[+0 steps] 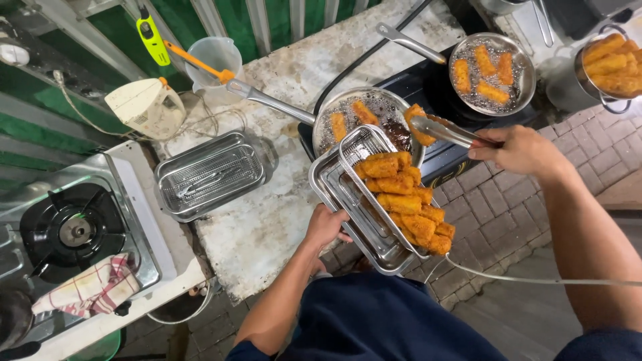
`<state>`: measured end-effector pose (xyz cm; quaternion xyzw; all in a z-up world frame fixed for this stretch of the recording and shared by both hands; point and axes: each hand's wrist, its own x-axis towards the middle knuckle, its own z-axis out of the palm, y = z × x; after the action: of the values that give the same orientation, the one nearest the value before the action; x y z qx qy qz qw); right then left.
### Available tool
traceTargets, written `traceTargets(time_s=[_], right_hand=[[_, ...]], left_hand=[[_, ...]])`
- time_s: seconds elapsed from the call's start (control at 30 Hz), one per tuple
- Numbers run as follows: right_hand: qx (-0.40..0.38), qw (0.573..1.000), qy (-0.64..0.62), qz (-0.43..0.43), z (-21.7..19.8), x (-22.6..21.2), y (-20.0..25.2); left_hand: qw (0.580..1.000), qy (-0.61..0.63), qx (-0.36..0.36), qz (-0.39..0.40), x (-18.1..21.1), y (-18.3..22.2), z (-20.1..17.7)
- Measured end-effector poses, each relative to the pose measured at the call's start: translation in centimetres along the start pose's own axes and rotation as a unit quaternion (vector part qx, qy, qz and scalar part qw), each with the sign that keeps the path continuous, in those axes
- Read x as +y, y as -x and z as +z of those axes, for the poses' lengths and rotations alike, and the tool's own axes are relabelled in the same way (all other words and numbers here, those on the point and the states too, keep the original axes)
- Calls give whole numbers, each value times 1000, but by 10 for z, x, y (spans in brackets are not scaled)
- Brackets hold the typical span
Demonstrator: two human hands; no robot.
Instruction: Using tongs to remove fried risoles from a pan of hot oil and placing them into a metal tray.
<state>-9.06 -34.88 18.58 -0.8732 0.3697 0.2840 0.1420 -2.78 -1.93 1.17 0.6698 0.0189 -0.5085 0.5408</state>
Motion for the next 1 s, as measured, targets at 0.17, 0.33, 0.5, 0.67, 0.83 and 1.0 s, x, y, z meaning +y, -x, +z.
traceTargets(time_s=[0.17, 0.33, 0.5, 0.67, 0.83, 1.0], right_hand=[[-20, 986, 156, -51, -32, -10, 1], [-58, 949, 296, -93, -69, -57, 19], [-94, 903, 403, -118, -80, -113, 43], [-95, 874, 460, -128, -70, -132, 42], [-91, 866, 475, -126, -69, -134, 44], [-132, 922, 360, -56, -88, -105, 36]], left_hand=[[1000, 10, -4, 2, 0, -1, 1], [1000, -24, -12, 0, 0, 4, 5], [999, 20, -27, 32, -8, 5, 9], [999, -3, -31, 13, -7, 11, 9], [999, -12, -40, -6, -3, 17, 9], [998, -40, -34, -31, -5, 19, 9]])
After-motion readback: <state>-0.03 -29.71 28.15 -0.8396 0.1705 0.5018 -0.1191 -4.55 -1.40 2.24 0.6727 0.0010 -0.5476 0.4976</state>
